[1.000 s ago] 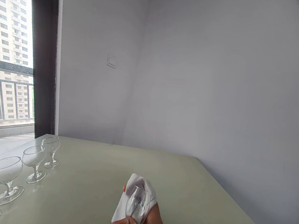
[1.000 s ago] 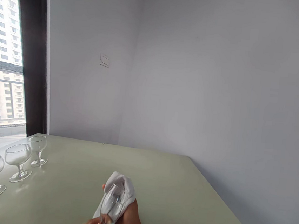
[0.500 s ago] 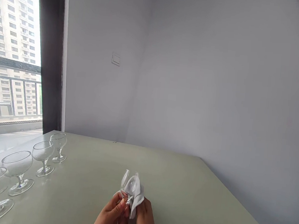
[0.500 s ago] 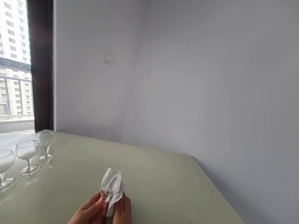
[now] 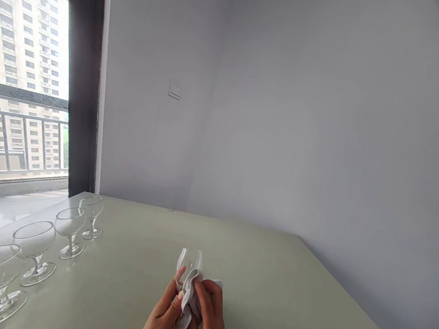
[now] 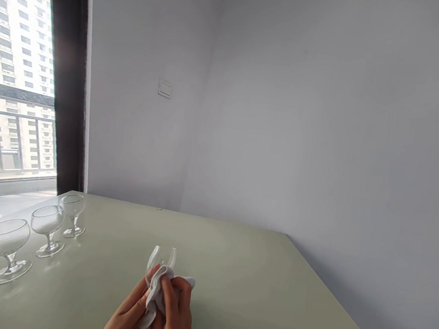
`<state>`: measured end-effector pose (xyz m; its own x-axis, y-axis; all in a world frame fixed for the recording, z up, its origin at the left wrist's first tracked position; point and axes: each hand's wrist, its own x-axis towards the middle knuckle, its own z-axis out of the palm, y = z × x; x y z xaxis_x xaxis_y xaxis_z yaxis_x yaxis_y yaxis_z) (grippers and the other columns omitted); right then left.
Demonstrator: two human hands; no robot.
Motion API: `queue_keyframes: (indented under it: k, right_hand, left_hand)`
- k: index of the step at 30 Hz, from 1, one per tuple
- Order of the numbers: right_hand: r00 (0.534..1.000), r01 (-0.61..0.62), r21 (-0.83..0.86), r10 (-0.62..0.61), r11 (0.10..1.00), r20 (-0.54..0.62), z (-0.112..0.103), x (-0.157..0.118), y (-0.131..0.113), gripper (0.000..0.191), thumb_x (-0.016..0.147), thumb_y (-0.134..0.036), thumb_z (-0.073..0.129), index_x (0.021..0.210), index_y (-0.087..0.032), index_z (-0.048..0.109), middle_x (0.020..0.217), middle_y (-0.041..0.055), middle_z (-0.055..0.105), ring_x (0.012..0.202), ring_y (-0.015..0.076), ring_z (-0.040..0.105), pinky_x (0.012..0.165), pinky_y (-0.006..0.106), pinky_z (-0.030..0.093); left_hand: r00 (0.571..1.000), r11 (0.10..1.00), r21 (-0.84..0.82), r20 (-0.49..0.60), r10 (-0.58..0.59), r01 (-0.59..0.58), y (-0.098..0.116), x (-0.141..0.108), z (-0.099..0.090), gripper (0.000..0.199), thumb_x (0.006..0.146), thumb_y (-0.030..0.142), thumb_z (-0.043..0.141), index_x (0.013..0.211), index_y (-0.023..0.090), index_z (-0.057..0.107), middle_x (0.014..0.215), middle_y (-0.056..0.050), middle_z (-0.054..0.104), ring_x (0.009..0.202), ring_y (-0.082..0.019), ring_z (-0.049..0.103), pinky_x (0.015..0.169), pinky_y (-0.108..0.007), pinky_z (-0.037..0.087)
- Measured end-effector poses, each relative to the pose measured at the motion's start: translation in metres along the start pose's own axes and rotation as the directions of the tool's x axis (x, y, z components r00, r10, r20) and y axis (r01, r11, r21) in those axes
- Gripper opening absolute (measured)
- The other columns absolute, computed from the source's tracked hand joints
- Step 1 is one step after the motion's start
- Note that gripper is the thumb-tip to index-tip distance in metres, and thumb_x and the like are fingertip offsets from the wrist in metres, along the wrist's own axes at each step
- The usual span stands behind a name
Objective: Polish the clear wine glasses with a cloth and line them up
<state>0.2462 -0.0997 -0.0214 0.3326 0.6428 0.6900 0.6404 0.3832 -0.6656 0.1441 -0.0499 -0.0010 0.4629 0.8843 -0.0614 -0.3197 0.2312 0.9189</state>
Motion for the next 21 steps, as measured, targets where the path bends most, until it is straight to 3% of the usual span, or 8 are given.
queue_keyframes:
  k: [3,7,9,12,14,17,19,21]
  right_hand:
    - [0.994,-0.07,-0.041,0.073,0.997,0.085,0.0,0.001,-0.004,0.026,0.084,-0.044,0.047,0.097,-0.028,0.063,0.092,0.0055,0.059,0.074,0.018,0.061,0.067,0.027,0.05]
    - [0.951,-0.276,-0.075,0.284,0.958,0.126,0.002,0.006,-0.012,0.021,0.078,-0.042,0.058,0.065,-0.025,0.056,0.058,-0.0008,0.058,0.055,0.0166,0.057,0.047,0.023,0.043]
    - [0.903,-0.367,-0.068,0.373,0.928,0.212,-0.002,0.012,-0.018,0.019,0.075,-0.036,0.059,0.06,-0.025,0.055,0.052,-0.003,0.053,0.05,0.0155,0.052,0.045,0.023,0.04]
    - [0.865,-0.321,0.038,0.276,0.946,0.418,-0.015,0.022,-0.027,0.008,0.066,-0.024,0.059,0.059,-0.024,0.062,0.061,-0.0023,0.054,0.056,0.0144,0.051,0.053,0.024,0.04]
    - [0.782,-0.427,0.136,0.289,0.894,0.553,-0.026,0.03,-0.028,0.008,0.062,-0.021,0.059,0.06,-0.022,0.066,0.067,-0.0014,0.056,0.06,0.0143,0.052,0.058,0.024,0.039]
    - [0.57,-0.772,0.239,0.475,0.59,0.67,-0.04,0.043,-0.024,0.009,0.063,-0.022,0.063,0.067,-0.016,0.068,0.058,-0.0023,0.054,0.053,0.0118,0.047,0.055,0.023,0.036]
    - [0.587,-0.806,0.384,0.524,0.451,0.618,-0.044,0.049,-0.02,0.012,0.066,-0.024,0.062,0.072,-0.014,0.067,0.057,-0.0023,0.053,0.052,0.0108,0.045,0.053,0.022,0.034]
    - [0.701,-0.712,0.469,0.497,0.522,0.511,-0.043,0.051,-0.018,0.016,0.072,-0.026,0.058,0.081,-0.016,0.067,0.063,-0.0009,0.055,0.058,0.0124,0.048,0.057,0.022,0.037]
  left_hand:
    - [1.0,1.0,-0.012,0.023,0.002,-0.001,0.007,-0.002,0.0,0.061,0.069,0.064,0.054,0.118,0.027,0.057,0.115,-0.003,0.062,0.113,-0.024,0.049,0.093,-0.03,0.039]
    - [0.997,0.996,0.05,0.045,0.07,-0.072,0.019,-0.006,0.002,0.066,0.071,0.064,0.051,0.121,0.021,0.056,0.105,-0.005,0.066,0.103,-0.025,0.053,0.092,-0.031,0.04]
    - [0.994,0.99,0.095,0.019,0.107,-0.109,0.023,-0.006,0.001,0.065,0.069,0.064,0.054,0.116,0.019,0.06,0.098,-0.005,0.067,0.095,-0.024,0.056,0.085,-0.029,0.043]
    - [0.998,0.989,0.133,0.015,0.056,-0.057,0.025,-0.001,-0.001,0.071,0.066,0.067,0.054,0.116,0.017,0.059,0.065,0.0,0.061,0.063,-0.017,0.054,0.058,-0.024,0.043]
    - [1.0,0.993,0.118,0.022,0.006,-0.009,0.024,0.004,-0.003,0.074,0.065,0.068,0.054,0.117,0.015,0.056,0.048,0.006,0.048,0.047,-0.011,0.043,0.045,-0.02,0.032]
    - [0.996,0.997,-0.015,0.044,-0.079,0.08,0.024,0.013,-0.008,0.07,0.061,0.064,0.062,0.109,0.014,0.058,0.046,0.009,0.041,0.038,-0.005,0.031,0.038,-0.017,0.018]
    - [0.985,0.977,-0.145,0.085,-0.147,0.158,0.024,0.018,-0.012,0.06,0.063,0.059,0.065,0.102,0.013,0.06,0.048,0.009,0.041,0.038,-0.004,0.032,0.038,-0.017,0.018]
    - [0.979,0.952,-0.239,0.105,-0.172,0.193,0.024,0.02,-0.014,0.047,0.069,0.052,0.065,0.094,0.013,0.063,0.049,0.008,0.042,0.043,-0.005,0.039,0.042,-0.017,0.026]
